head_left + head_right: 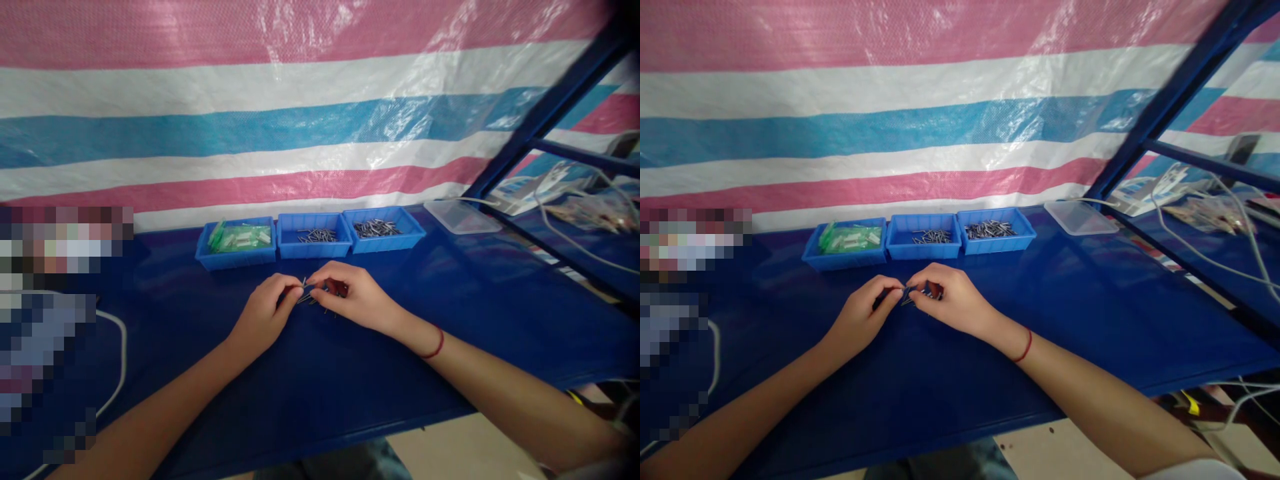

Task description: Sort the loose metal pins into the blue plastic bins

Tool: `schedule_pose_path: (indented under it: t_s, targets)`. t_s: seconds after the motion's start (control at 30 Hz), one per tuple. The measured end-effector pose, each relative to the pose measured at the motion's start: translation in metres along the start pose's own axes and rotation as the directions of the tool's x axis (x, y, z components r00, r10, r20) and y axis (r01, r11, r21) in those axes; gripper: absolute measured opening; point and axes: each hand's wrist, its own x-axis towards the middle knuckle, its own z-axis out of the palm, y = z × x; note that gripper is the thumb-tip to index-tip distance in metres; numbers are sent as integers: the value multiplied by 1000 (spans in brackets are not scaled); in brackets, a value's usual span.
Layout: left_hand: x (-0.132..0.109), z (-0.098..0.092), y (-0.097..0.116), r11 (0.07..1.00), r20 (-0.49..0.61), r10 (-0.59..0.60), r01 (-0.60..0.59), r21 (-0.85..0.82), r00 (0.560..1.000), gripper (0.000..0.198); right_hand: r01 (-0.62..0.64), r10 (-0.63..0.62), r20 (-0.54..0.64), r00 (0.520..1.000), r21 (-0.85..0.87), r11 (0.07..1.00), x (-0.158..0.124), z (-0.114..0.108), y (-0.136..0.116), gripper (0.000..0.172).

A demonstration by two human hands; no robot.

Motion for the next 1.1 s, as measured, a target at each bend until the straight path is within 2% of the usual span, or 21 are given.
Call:
schedule_pose_path:
  t_s: [0.2,0.4,0.53,0.67,0.93,1.1]
  targets:
    - [-2,1,5,996,31,-32,34,-77,999,16,-49,56,-64,996,110,993,-2,2,-6,9]
    - [-4,1,7,995,41,-8,11,-94,999,13,-41,51,-78,996,126,991,-3,1,-9,10]
    - [-3,2,9,993,16,-4,6,-119,1000,11,11,-3,-59,998,144,989,-4,1,-12,8]
    - [-2,2,8,991,-61,-16,8,-134,998,6,24,-17,-51,999,149,989,-4,1,-14,5]
    - [-2,-1,10,991,-155,-15,-5,-130,988,9,43,-38,-64,997,76,996,-3,1,-12,8]
    - [-1,-2,13,990,-167,-15,-8,-138,986,11,143,-146,-29,989,-90,986,-5,2,-10,11]
